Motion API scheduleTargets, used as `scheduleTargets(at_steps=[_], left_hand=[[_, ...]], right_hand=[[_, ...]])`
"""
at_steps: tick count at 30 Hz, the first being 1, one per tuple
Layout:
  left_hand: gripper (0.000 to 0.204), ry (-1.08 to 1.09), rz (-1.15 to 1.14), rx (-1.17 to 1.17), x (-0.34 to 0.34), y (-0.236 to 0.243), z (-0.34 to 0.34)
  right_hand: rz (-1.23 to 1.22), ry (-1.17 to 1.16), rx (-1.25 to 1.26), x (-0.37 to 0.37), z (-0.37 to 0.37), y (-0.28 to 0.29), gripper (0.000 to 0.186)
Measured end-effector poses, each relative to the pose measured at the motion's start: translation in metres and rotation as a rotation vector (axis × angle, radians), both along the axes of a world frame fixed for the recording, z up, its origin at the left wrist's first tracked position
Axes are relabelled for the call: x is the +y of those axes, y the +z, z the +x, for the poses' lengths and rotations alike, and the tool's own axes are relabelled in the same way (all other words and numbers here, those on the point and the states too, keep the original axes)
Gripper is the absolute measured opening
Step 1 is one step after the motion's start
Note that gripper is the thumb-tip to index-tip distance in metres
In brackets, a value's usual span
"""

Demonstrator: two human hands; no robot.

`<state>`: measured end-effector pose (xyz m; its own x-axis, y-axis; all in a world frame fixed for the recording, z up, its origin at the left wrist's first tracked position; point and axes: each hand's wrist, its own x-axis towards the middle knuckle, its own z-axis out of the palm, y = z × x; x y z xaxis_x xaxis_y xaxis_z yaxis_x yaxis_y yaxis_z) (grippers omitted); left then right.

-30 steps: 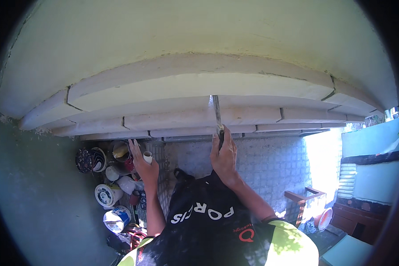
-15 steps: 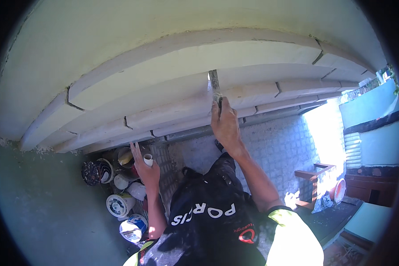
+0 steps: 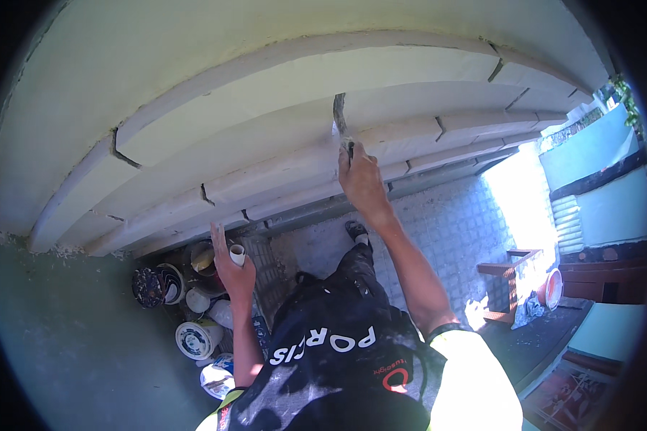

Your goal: Applying and smoothing plaster or putty on a wall using a hand scraper.

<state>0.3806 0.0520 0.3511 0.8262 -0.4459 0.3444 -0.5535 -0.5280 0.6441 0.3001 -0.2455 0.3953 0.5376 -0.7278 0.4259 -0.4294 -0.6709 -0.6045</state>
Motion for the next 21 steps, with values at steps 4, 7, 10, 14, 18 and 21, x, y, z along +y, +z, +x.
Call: scheduleTargets(at_steps=[4, 7, 10, 14, 18, 21], left_hand=[[0.082, 0.008, -0.004, 0.053, 0.009, -0.001, -0.008], [0.081, 0.032, 0.003, 0.076, 0.020, -0.008, -0.010], [0.081, 0.074, -0.011, 0.130, 0.026, -0.004, -0.011], [0.080, 0.117, -0.029, 0.146, 0.038, -0.010, -0.015], [0.079, 0.117, -0.015, 0.140, 0.039, -0.014, -0.015], [0.079, 0.110, -0.025, 0.143, 0.032, -0.015, -0.012]], right_hand=[[0.040, 0.062, 0.148, -0.011, -0.010, -0.013, 0.025], [0.127, 0.127, 0.182, -0.007, -0.012, -0.012, 0.027], [0.169, 0.084, 0.086, 0.008, -0.013, -0.007, 0.029], [0.179, 0.117, 0.071, 0.005, -0.014, 0.018, 0.030], [0.192, 0.010, 0.074, 0.002, -0.014, 0.020, 0.029], [0.140, 0.184, 0.250, -0.011, -0.014, 0.002, 0.028]])
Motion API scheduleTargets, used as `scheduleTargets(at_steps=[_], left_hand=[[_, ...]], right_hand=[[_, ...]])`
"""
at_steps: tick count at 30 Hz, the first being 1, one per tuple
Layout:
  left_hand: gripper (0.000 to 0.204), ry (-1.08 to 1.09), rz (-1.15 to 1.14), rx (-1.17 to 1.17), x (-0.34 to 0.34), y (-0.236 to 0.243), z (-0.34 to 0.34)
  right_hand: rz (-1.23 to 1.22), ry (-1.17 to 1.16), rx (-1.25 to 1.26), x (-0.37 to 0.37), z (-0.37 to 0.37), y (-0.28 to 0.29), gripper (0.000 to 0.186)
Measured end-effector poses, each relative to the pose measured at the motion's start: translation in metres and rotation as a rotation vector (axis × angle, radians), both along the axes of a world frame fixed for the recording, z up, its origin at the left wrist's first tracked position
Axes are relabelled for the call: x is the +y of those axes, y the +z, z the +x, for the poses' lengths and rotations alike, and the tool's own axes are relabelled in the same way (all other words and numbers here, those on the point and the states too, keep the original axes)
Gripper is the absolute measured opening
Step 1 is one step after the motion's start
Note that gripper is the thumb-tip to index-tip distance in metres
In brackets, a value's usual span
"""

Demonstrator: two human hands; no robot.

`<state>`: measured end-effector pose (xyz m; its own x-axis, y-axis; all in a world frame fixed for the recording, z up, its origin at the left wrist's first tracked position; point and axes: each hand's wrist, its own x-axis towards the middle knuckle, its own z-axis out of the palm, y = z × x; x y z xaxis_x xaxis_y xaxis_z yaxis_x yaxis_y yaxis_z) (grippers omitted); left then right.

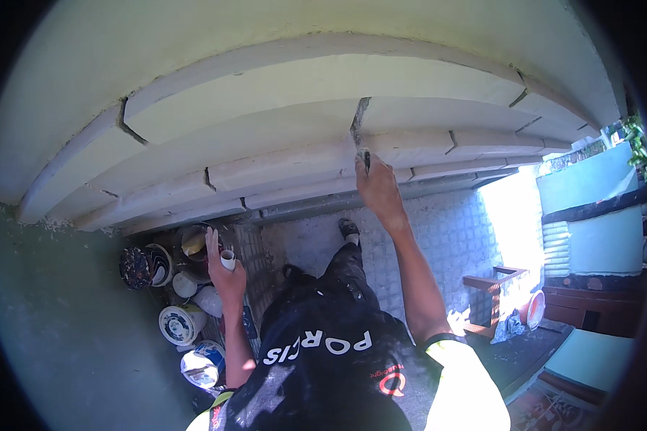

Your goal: Applying and smoothing plaster or putty on a wall using a hand scraper.

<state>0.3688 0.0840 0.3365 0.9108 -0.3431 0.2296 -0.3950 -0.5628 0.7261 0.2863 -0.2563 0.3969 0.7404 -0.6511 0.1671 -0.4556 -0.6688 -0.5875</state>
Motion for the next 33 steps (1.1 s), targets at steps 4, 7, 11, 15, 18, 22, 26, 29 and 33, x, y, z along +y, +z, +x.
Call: scheduleTargets(at_steps=[4, 7, 11, 15, 18, 22, 26, 29, 33], left_hand=[[0.078, -0.009, -0.023, 0.000, -0.008, 0.003, 0.004], [0.077, 0.012, -0.022, -0.007, -0.009, 0.007, 0.002], [0.075, 0.014, -0.030, -0.048, -0.021, 0.010, 0.004], [0.073, 0.038, -0.043, -0.083, -0.031, 0.008, 0.008], [0.072, 0.025, -0.050, -0.115, -0.040, 0.008, 0.008], [0.071, 0.074, -0.097, -0.102, -0.059, 0.005, 0.011], [0.069, 0.076, -0.130, -0.105, -0.087, 0.010, 0.009], [0.067, 0.046, -0.135, -0.190, -0.101, 0.017, 0.006], [0.067, 0.037, -0.120, -0.224, -0.119, 0.019, 0.008]], right_hand=[[0.012, -0.078, -0.075, -0.004, 0.003, -0.021, 0.027], [0.048, -0.045, 0.001, 0.005, 0.005, -0.004, 0.026], [-0.192, -0.186, -0.117, 0.012, 0.000, -0.015, 0.024], [-0.221, -0.106, 0.141, 0.005, -0.008, -0.016, 0.021], [-0.291, -0.174, -0.029, 0.000, -0.013, 0.006, 0.020], [-0.297, -0.102, 0.142, -0.013, -0.017, 0.025, 0.023], [-0.353, -0.077, 0.102, -0.035, -0.021, -0.002, 0.022], [-0.306, 0.030, 0.185, -0.026, -0.025, 0.019, 0.021], [-0.315, -0.080, -0.094, -0.040, -0.026, 0.032, 0.019]])
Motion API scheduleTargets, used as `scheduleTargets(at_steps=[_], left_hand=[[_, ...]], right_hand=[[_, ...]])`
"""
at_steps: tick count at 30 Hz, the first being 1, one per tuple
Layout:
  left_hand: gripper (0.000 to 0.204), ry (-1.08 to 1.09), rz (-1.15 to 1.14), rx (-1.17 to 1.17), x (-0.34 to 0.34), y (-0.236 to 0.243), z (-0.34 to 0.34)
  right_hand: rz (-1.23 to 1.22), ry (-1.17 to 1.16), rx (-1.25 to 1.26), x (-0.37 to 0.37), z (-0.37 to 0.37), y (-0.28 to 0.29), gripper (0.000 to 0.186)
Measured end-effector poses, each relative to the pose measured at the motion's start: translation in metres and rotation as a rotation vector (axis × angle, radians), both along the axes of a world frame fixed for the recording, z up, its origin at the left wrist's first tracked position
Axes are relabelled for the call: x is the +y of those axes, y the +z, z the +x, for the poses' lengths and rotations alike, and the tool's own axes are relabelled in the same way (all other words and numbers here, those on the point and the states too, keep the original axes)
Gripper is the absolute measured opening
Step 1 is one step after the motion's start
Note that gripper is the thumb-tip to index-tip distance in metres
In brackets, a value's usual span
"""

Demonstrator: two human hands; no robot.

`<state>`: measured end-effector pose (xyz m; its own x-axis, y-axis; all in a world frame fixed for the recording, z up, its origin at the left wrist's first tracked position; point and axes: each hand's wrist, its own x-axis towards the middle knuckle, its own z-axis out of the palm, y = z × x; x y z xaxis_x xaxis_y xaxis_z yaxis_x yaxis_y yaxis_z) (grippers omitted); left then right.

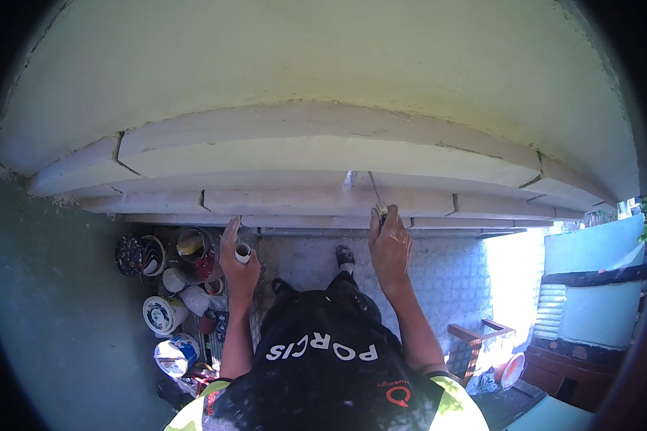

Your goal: Applying and smoothing plaster or putty on a wall using a hand scraper.

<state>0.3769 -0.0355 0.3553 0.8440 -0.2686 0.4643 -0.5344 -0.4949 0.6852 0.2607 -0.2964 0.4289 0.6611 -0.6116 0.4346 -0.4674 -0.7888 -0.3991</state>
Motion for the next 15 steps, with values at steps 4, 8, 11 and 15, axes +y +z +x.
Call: scheduleTargets(at_steps=[4, 8, 11, 15], left_hand=[[0.068, -0.023, -0.021, -0.063, -0.014, 0.005, 0.003], [0.067, -0.039, 0.075, -0.168, -0.032, 0.021, 0.018], [0.065, 0.007, 0.169, -0.212, -0.030, 0.024, 0.027], [0.057, 0.032, 0.245, -0.251, -0.033, 0.036, 0.018]], right_hand=[[0.048, 0.088, 0.081, -0.003, -0.011, 0.034, 0.017], [0.049, 0.106, 0.251, -0.008, -0.016, 0.015, 0.018], [0.167, 0.211, 0.307, 0.001, -0.029, 0.024, 0.021], [0.429, 0.353, 0.317, -0.007, -0.058, 0.100, 0.027]])
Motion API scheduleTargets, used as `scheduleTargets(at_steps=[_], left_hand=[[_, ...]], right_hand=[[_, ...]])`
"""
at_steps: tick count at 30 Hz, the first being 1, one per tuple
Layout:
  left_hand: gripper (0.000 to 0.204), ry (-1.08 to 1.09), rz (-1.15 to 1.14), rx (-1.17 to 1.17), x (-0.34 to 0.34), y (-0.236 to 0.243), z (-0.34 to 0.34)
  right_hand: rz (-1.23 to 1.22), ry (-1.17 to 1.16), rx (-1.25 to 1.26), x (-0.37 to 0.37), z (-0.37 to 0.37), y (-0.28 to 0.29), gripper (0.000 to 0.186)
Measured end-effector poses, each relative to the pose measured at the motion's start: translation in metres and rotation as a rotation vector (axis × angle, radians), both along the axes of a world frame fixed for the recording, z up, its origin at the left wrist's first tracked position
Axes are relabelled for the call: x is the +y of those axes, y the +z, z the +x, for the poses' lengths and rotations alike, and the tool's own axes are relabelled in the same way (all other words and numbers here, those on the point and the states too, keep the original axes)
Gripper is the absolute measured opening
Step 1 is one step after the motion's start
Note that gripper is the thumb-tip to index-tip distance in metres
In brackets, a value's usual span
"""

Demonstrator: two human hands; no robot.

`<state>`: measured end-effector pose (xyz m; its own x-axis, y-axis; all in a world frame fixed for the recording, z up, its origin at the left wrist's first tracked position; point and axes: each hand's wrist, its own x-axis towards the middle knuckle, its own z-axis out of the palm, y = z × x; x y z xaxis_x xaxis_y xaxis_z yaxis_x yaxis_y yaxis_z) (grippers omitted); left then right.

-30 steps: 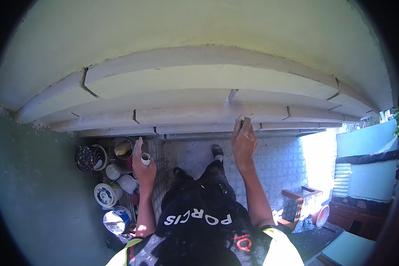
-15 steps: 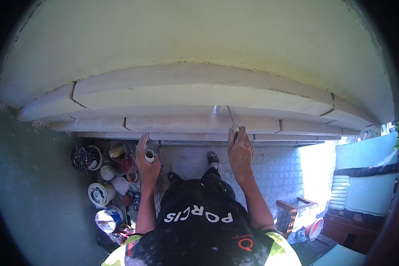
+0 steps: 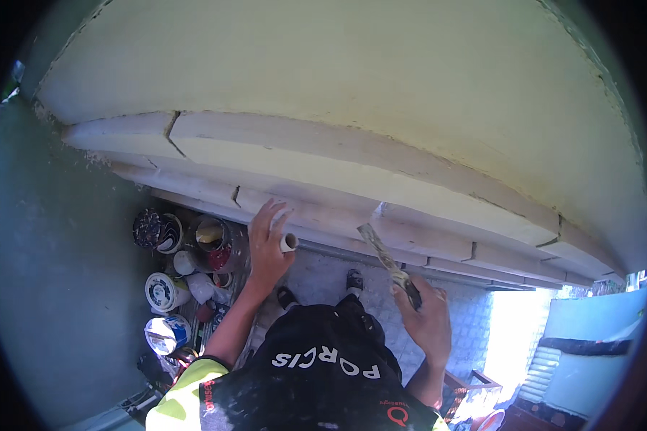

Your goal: Applying and smoothing plaster or putty on a wall using a hand scraper.

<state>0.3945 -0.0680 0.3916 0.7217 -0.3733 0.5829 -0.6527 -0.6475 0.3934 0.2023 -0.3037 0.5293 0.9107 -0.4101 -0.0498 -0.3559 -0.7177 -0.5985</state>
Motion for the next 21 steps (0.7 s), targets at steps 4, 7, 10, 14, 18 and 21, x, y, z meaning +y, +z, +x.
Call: scheduleTargets(at_steps=[4, 7, 10, 14, 18, 21], left_hand=[[0.044, -0.164, -0.096, -0.351, -0.018, 0.091, -0.006], [0.045, -0.124, -0.050, -0.547, -0.022, 0.134, 0.020], [0.064, -0.114, 0.228, -0.518, -0.012, 0.147, 0.051], [0.074, 0.274, 0.012, -0.403, 0.034, 0.152, 0.076], [0.069, 0.261, -0.022, -0.490, 0.036, 0.162, 0.053], [0.065, 0.145, -0.085, -0.518, 0.007, 0.174, 0.037]], right_hand=[[0.310, -0.022, -0.215, -0.033, -0.035, 0.009, 0.033], [0.402, 0.028, -0.492, -0.029, -0.032, 0.003, 0.049], [0.381, -0.014, -0.713, -0.030, -0.036, -0.006, 0.065], [0.190, -0.301, -1.009, -0.026, -0.029, -0.005, 0.053], [-0.342, -0.588, -0.939, -0.034, -0.030, -0.003, 0.035], [-0.340, -0.354, -0.613, -0.023, -0.025, 0.030, 0.037]])
